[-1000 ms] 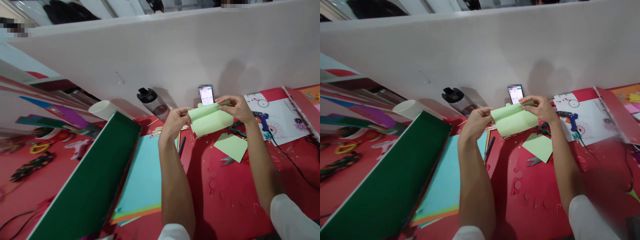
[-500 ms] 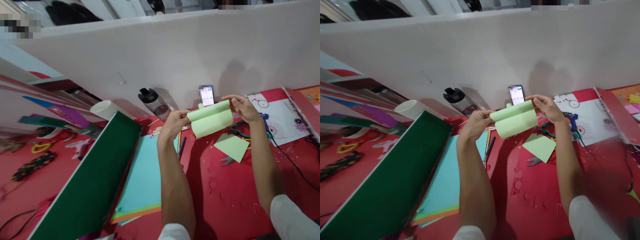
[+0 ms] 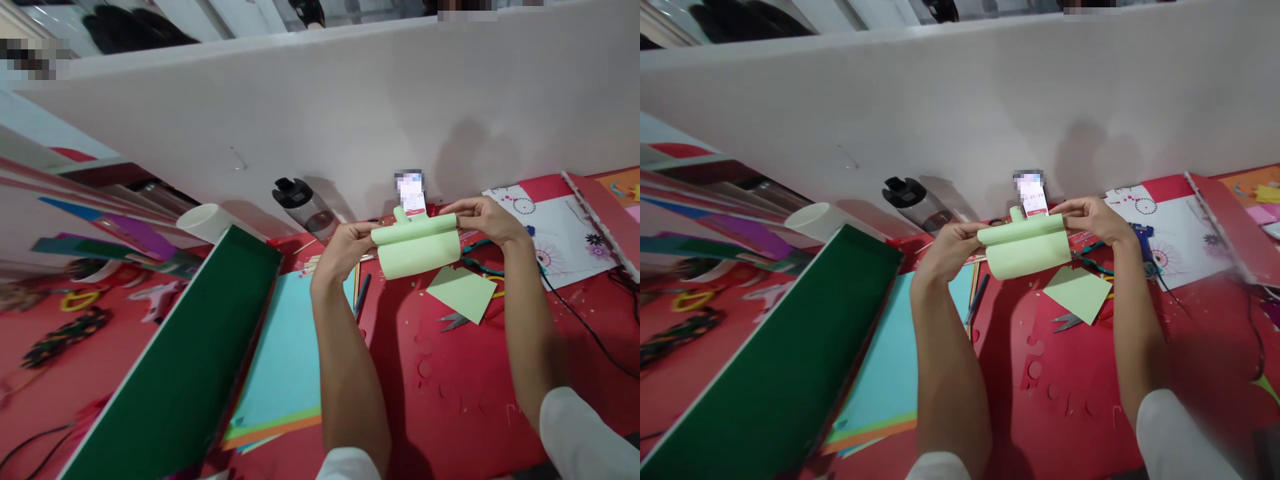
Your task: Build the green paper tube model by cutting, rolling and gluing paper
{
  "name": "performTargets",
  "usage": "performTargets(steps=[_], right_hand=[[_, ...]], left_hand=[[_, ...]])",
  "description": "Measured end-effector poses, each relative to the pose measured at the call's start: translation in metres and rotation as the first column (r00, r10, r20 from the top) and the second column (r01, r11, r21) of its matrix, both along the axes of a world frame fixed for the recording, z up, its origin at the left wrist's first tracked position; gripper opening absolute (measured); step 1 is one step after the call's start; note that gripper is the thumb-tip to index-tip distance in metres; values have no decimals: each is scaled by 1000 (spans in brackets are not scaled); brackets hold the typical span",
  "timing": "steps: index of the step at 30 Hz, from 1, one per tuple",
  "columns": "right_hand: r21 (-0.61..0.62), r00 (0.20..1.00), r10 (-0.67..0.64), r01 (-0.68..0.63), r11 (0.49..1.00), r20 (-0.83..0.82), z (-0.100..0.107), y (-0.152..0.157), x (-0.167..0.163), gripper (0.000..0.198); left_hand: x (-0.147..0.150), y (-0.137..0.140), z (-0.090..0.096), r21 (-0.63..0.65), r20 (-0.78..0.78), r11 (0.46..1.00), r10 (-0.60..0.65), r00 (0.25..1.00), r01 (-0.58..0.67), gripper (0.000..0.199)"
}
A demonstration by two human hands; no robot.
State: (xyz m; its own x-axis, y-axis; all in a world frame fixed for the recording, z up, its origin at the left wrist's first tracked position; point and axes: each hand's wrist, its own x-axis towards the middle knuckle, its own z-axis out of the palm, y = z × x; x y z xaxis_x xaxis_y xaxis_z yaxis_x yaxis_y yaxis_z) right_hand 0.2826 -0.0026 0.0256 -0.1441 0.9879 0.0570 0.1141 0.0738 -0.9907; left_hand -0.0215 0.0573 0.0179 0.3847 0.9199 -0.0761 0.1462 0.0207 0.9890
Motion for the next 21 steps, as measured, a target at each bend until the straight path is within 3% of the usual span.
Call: performTargets(steps=[7,21], right_hand=[[-95,996,5,3,996,90,1,2,-4,23],[-19,991,14,-12,1000,135,-4,6,-2,28]], left_hand=[[1,-2,3,-16,-20,1000,-2,1000,2,38],[2,0,2,5,-65,1000,-2,998,2,34]])
